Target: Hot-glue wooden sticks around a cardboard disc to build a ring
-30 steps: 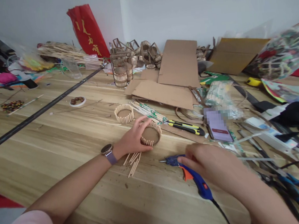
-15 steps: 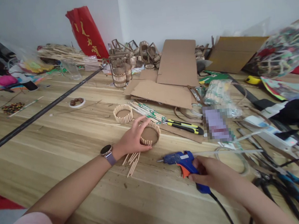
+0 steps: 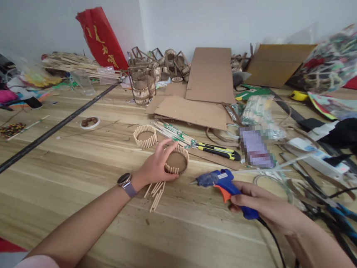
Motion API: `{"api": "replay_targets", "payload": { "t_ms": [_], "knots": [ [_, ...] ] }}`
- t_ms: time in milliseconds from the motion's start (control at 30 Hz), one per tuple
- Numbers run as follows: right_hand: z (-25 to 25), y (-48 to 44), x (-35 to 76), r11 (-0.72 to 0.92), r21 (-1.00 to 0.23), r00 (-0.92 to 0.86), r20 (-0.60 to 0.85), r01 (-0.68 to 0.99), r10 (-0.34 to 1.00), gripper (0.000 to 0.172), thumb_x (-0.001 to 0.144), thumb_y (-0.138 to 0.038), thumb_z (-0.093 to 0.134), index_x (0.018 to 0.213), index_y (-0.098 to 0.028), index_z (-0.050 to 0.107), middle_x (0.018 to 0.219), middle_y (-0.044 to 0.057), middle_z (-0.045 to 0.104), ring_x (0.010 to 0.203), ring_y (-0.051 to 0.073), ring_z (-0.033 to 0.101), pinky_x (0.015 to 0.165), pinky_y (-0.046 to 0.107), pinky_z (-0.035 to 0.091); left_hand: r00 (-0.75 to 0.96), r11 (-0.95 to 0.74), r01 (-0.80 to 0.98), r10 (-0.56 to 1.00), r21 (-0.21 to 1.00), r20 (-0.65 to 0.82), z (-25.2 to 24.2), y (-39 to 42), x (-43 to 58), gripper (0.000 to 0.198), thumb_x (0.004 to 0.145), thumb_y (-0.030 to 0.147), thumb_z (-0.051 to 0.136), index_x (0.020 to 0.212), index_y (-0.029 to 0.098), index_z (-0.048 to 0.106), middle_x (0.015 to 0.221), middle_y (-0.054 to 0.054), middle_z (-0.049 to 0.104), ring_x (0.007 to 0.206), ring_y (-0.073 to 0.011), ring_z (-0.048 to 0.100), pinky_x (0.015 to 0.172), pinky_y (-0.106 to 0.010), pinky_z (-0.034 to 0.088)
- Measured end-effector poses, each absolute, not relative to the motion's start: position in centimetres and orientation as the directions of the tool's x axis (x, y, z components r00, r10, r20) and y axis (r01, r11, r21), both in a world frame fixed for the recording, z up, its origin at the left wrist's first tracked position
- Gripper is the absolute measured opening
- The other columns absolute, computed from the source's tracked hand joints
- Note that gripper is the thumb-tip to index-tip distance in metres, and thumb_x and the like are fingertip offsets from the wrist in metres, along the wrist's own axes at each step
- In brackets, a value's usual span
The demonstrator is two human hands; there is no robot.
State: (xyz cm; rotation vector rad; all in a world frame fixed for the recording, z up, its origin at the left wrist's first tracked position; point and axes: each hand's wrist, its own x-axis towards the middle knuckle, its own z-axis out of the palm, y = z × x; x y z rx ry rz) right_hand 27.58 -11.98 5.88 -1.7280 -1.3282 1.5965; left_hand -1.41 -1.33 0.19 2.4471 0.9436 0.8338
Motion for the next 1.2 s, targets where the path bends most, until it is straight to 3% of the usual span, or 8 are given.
{"api": "replay_targets", "payload": {
  "t_ms": [133,300,433,533,733,867,1033,1200],
  "knots": [
    [4.4,-11.9,26.9,-0.514,-0.853,-0.168,-0.522,0.089,0.836,0.038,0.056,-0.049,0.081,0.066,-0.019,0.06,0.066,0.003,0.061,0.065,0.018,0.059,0.069,0.034,0.049,0.592,-0.682,0.481,0.716,0.55,0.369,0.4,-1.5,-1.4,0.104,0.063,0.028,0.082,0.148,0.027,0.021,0.151,-0.017,0.019,0.134,-0.0388,0.037,0.106,-0.052,0.042],
    [3.2,-12.1,25.6,-0.447,-0.895,-0.275,-0.431,0.005,0.859,0.039,0.067,-0.05,0.074,0.059,-0.018,0.053,0.052,-0.004,0.046,0.048,0.011,0.044,0.053,0.028,0.042,0.597,-0.693,0.476,0.707,0.542,0.379,0.5,-1.5,-1.4,0.104,0.064,0.028,0.082,0.148,0.027,0.021,0.15,-0.017,0.019,0.134,-0.0383,0.037,0.107,-0.053,0.041],
    [3.1,-12.8,24.2,-0.342,-0.933,-0.094,-0.353,0.116,0.931,0.034,0.069,-0.049,0.074,0.073,-0.017,0.061,0.053,-0.004,0.049,0.049,0.011,0.045,0.048,0.025,0.036,0.601,-0.703,0.469,0.697,0.535,0.39,0.4,-1.4,-1.5,0.105,0.063,0.029,0.082,0.148,0.027,0.02,0.15,-0.017,0.019,0.135,-0.0384,0.036,0.108,-0.053,0.04],
    [2.8,-13.0,23.5,-0.264,-0.936,-0.086,-0.29,0.234,0.953,0.039,0.07,-0.056,0.07,0.067,-0.017,0.062,0.054,-0.001,0.054,0.049,0.012,0.047,0.049,0.025,0.036,0.602,-0.709,0.464,0.692,0.531,0.398,0.3,-1.4,-1.4,0.106,0.063,0.029,0.083,0.148,0.028,0.019,0.15,-0.016,0.019,0.137,-0.038,0.033,0.109,-0.053,0.039],
    [1.3,-12.9,23.4,-0.16,-0.867,0.023,-0.169,0.472,0.985,0.049,0.074,-0.066,0.06,0.076,-0.017,0.067,0.053,-0.001,0.053,0.049,0.014,0.048,0.049,0.026,0.04,0.603,-0.717,0.46,0.686,0.524,0.408,0.2,-1.3,-1.5,0.105,0.063,0.028,0.083,0.148,0.027,0.02,0.149,-0.016,0.021,0.137,-0.0383,0.032,0.109,-0.053,0.038],
    [1.1,-12.8,23.3,-0.069,-0.781,0.035,-0.061,0.621,0.998,0.049,0.076,-0.067,0.055,0.066,-0.02,0.066,0.057,0.001,0.062,0.054,0.017,0.057,0.052,0.027,0.048,0.604,-0.708,0.466,0.693,0.531,0.394,0.1,-1.3,-1.5,0.103,0.064,0.03,0.082,0.148,0.026,0.021,0.149,-0.016,0.021,0.136,-0.0389,0.033,0.108,-0.053,0.039],
    [1.5,-12.6,22.8,0.044,-0.697,-0.041,0.021,0.715,0.999,0.042,0.077,-0.059,0.054,0.078,-0.022,0.073,0.07,0.004,0.073,0.067,0.025,0.068,0.061,0.032,0.056,0.604,-0.707,0.463,0.693,0.534,0.394,0.1,-1.4,-1.5,0.103,0.065,0.031,0.081,0.148,0.026,0.02,0.15,-0.016,0.02,0.136,-0.0386,0.033,0.108,-0.053,0.04],
    [1.6,-12.4,22.2,0.034,-0.684,-0.026,0.021,0.728,0.999,0.042,0.078,-0.056,0.051,0.087,-0.022,0.074,0.079,0.004,0.077,0.074,0.026,0.072,0.067,0.034,0.058,0.605,-0.703,0.474,0.698,0.531,0.383,0.3,-1.4,-1.5,0.101,0.067,0.035,0.08,0.148,0.024,0.022,0.149,-0.017,0.02,0.136,-0.0387,0.034,0.107,-0.052,0.041]
  ]
}}
